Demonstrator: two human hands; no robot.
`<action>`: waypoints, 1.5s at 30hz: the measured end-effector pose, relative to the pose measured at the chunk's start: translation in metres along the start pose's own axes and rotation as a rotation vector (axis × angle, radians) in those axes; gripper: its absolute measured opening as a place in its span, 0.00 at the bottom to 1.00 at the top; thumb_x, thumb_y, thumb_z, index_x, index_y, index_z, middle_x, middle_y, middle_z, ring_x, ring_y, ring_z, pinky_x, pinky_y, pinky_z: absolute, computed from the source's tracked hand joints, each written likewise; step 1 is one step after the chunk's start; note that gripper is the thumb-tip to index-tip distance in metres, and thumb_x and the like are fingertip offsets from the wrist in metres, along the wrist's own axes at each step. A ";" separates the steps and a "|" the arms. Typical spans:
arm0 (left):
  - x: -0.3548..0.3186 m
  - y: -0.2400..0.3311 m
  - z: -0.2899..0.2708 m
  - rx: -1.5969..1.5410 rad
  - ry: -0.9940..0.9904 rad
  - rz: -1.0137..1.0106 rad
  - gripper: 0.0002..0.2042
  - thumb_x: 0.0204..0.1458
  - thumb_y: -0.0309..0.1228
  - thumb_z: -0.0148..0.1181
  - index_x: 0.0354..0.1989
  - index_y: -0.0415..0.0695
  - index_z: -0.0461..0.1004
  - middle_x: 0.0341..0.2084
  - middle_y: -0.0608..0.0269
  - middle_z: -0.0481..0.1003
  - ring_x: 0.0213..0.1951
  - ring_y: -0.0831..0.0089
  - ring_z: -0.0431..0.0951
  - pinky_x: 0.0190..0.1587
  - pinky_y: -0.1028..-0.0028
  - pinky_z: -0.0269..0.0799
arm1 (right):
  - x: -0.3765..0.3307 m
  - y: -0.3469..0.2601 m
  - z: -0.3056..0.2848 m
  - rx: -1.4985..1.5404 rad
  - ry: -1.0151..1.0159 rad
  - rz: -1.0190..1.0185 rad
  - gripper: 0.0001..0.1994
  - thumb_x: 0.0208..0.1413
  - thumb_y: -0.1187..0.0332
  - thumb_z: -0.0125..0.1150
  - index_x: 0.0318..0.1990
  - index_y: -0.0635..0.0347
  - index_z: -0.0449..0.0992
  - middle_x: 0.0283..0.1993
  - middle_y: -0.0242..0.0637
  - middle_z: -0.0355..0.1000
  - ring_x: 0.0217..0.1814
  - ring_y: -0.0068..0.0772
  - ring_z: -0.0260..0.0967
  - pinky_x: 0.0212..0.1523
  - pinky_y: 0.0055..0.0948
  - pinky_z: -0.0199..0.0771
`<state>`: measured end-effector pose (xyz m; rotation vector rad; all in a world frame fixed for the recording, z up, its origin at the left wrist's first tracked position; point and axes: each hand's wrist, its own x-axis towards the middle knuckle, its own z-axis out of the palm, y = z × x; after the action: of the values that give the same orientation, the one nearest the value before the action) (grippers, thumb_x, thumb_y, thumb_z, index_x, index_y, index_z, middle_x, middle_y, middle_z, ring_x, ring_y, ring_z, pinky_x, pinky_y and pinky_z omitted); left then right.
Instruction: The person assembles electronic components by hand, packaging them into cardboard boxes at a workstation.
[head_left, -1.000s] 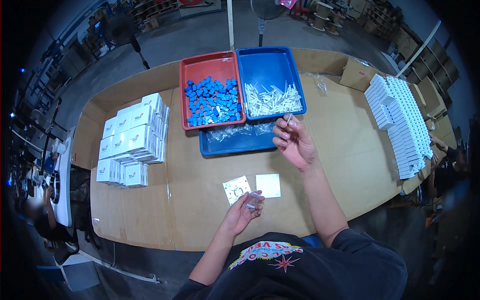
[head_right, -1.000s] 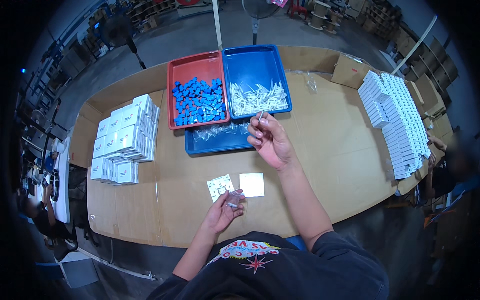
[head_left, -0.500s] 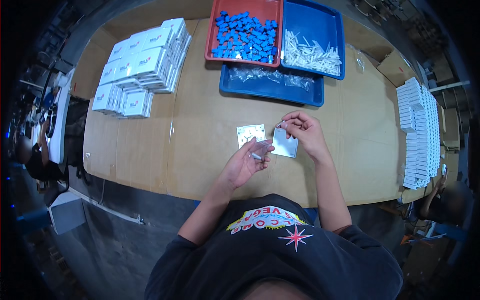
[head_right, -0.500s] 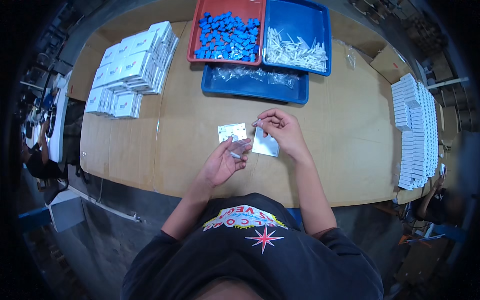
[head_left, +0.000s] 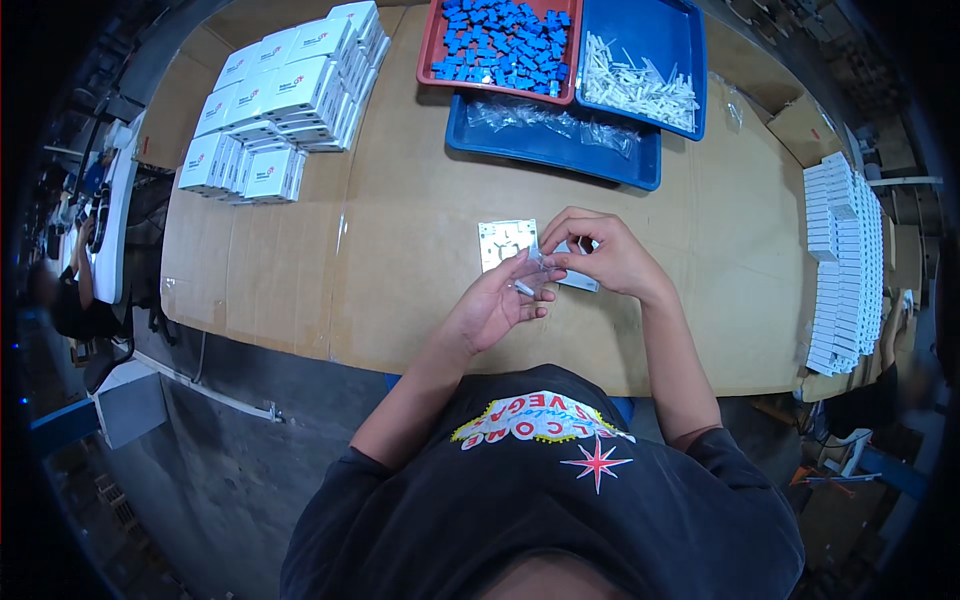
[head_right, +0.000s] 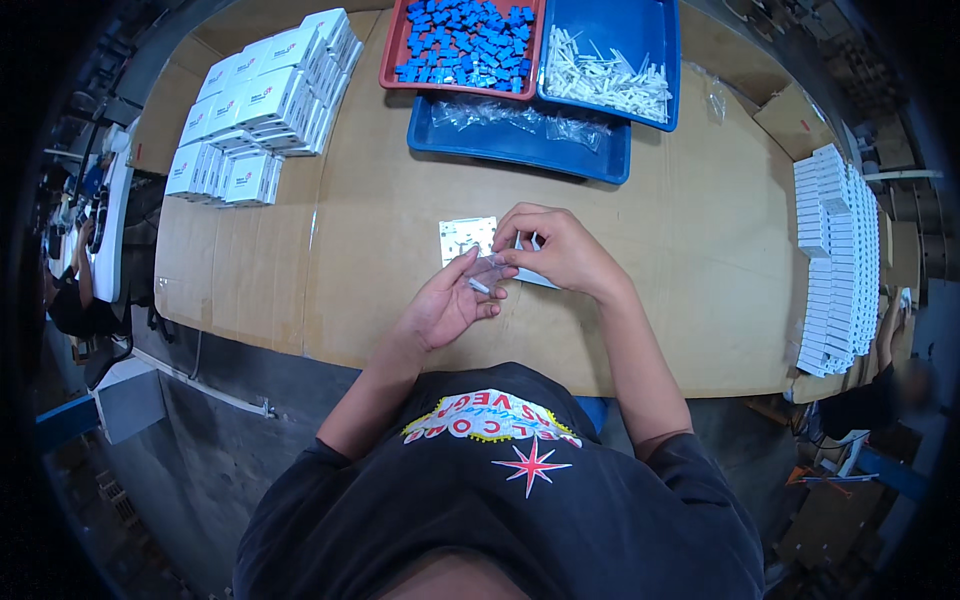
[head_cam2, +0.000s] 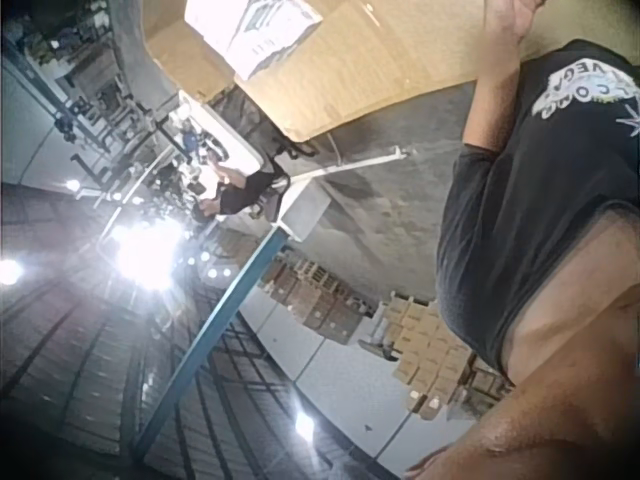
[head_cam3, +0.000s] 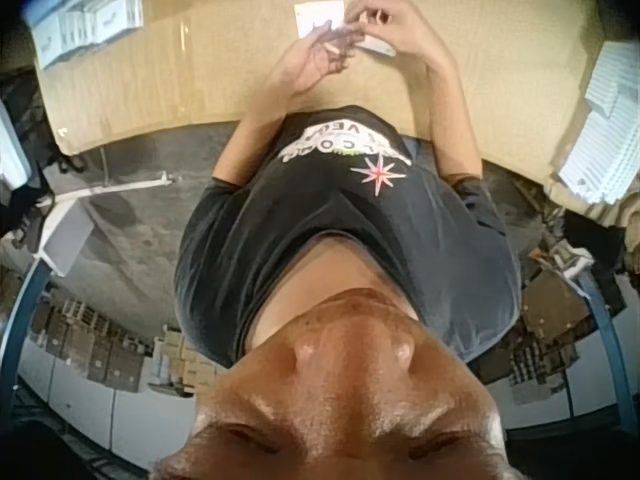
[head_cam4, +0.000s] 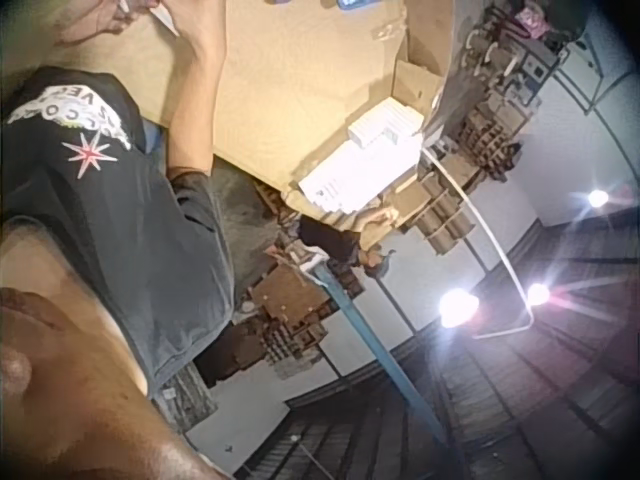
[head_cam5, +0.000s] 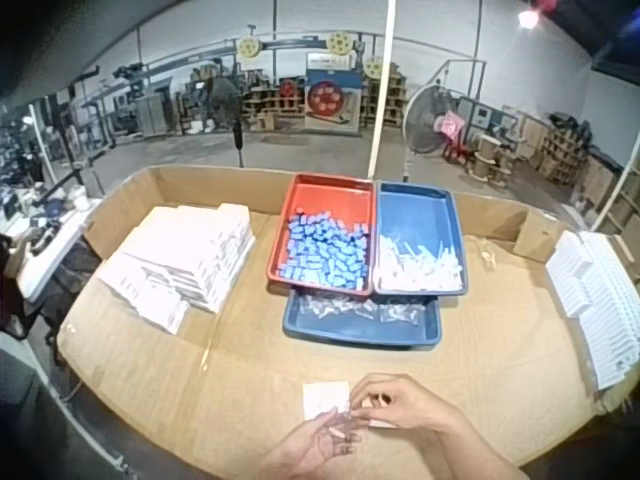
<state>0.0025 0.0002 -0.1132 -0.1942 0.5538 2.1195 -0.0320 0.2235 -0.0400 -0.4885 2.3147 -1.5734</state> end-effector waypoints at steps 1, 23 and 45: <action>0.000 0.000 0.001 0.015 0.028 -0.005 0.22 0.73 0.48 0.45 0.61 0.45 0.72 0.52 0.58 0.81 0.44 0.72 0.81 0.46 0.69 0.79 | 0.003 0.004 -0.002 0.002 -0.002 0.000 0.05 0.55 0.75 0.72 0.38 0.63 0.84 0.41 0.29 0.79 0.37 0.14 0.68 0.34 0.21 0.67; 0.002 -0.004 -0.001 0.048 0.056 0.060 0.19 0.75 0.44 0.42 0.62 0.43 0.69 0.53 0.57 0.78 0.56 0.59 0.81 0.59 0.62 0.77 | 0.012 0.010 0.005 0.128 -0.346 0.152 0.19 0.75 0.59 0.51 0.53 0.69 0.81 0.52 0.40 0.80 0.51 0.30 0.75 0.53 0.31 0.75; 0.002 -0.003 0.008 0.089 0.116 0.049 0.20 0.75 0.43 0.43 0.63 0.42 0.69 0.54 0.56 0.79 0.54 0.64 0.81 0.54 0.66 0.78 | 0.015 0.009 -0.004 0.241 -0.423 0.213 0.22 0.77 0.57 0.48 0.53 0.68 0.81 0.47 0.36 0.80 0.50 0.27 0.75 0.53 0.31 0.76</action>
<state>0.0043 0.0061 -0.1079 -0.2560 0.7265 2.1353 -0.0486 0.2233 -0.0480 -0.4470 1.7753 -1.4556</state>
